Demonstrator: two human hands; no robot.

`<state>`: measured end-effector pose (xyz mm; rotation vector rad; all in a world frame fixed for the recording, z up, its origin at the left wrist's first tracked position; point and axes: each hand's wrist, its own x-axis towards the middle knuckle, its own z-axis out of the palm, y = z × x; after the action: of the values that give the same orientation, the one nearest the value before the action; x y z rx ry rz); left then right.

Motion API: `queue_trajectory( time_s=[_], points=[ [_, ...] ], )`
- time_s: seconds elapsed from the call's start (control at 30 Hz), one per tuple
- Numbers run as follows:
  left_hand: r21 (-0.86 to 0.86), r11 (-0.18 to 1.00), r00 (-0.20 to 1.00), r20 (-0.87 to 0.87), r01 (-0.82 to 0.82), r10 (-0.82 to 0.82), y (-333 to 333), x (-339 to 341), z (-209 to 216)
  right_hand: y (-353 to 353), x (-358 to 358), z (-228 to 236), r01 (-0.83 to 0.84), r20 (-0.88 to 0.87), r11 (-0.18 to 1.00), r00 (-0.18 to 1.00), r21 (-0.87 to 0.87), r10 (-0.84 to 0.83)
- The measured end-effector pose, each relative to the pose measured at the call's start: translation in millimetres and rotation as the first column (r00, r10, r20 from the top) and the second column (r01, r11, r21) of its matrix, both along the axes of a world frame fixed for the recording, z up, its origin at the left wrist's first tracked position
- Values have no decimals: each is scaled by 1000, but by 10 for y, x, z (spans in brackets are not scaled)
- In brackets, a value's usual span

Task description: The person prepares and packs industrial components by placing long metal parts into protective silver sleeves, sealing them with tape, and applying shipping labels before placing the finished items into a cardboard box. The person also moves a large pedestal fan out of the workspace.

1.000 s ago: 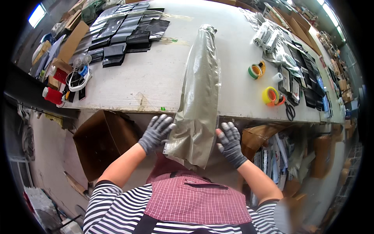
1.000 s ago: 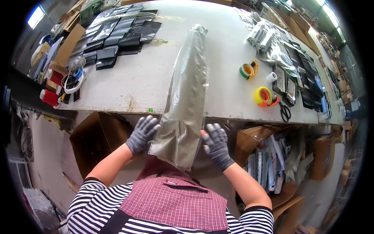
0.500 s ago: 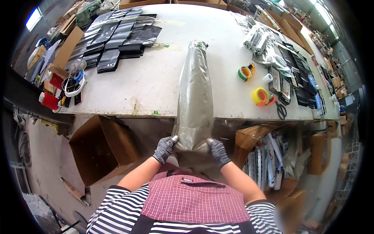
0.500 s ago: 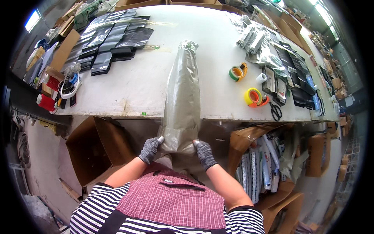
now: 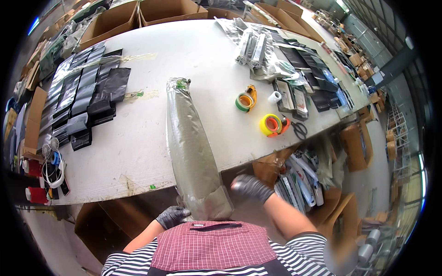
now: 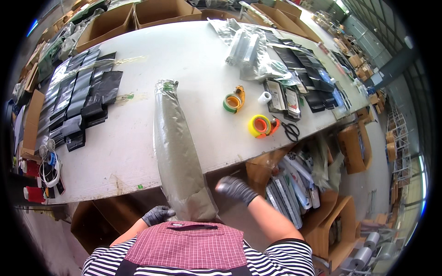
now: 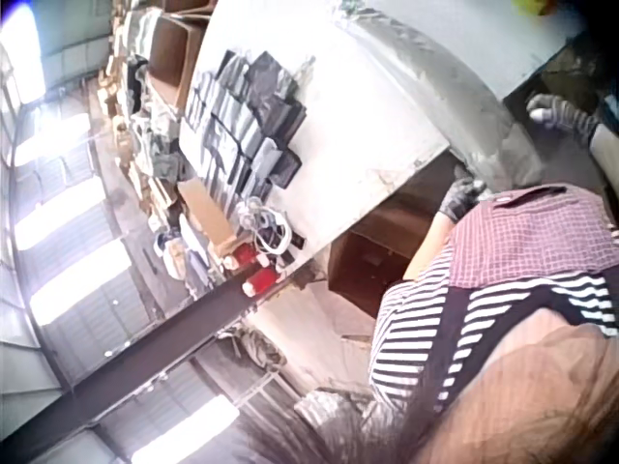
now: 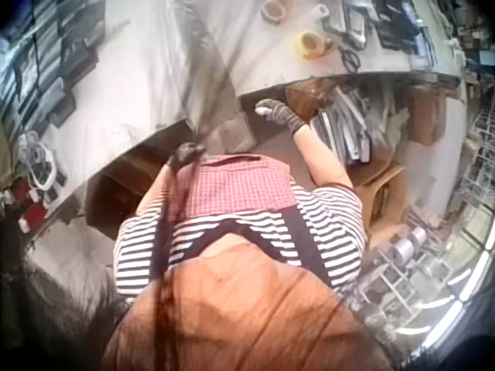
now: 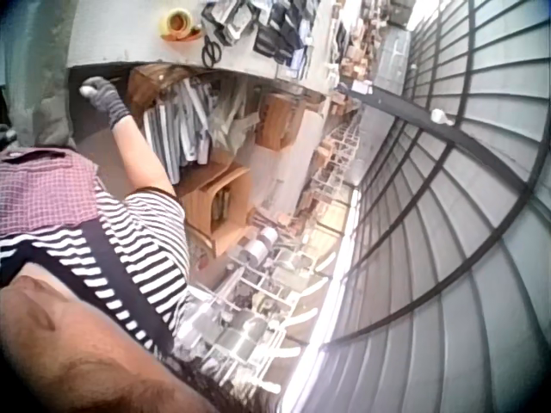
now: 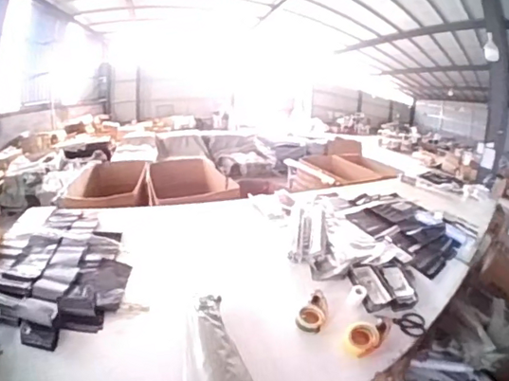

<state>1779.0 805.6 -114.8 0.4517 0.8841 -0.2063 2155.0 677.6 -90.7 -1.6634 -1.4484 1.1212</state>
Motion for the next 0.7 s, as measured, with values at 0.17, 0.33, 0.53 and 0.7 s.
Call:
queue_trajectory(
  time_s=[0.17,0.33,0.53,0.7],
  points=[
    [163,977,987,-109,134,-118,46,63,68,358,1917,6,246,973,952,94,183,-212],
    [368,928,994,-106,60,-22,363,-73,85,517,2510,-94,97,985,984,101,-152,142],
    [841,476,941,105,-256,320,854,282,633,748,1639,676,401,385,901,815,165,-433],
    [894,421,959,238,-154,-154,827,1181,1581,520,921,1354,601,-943,773,93,-204,-320]
  ],
)
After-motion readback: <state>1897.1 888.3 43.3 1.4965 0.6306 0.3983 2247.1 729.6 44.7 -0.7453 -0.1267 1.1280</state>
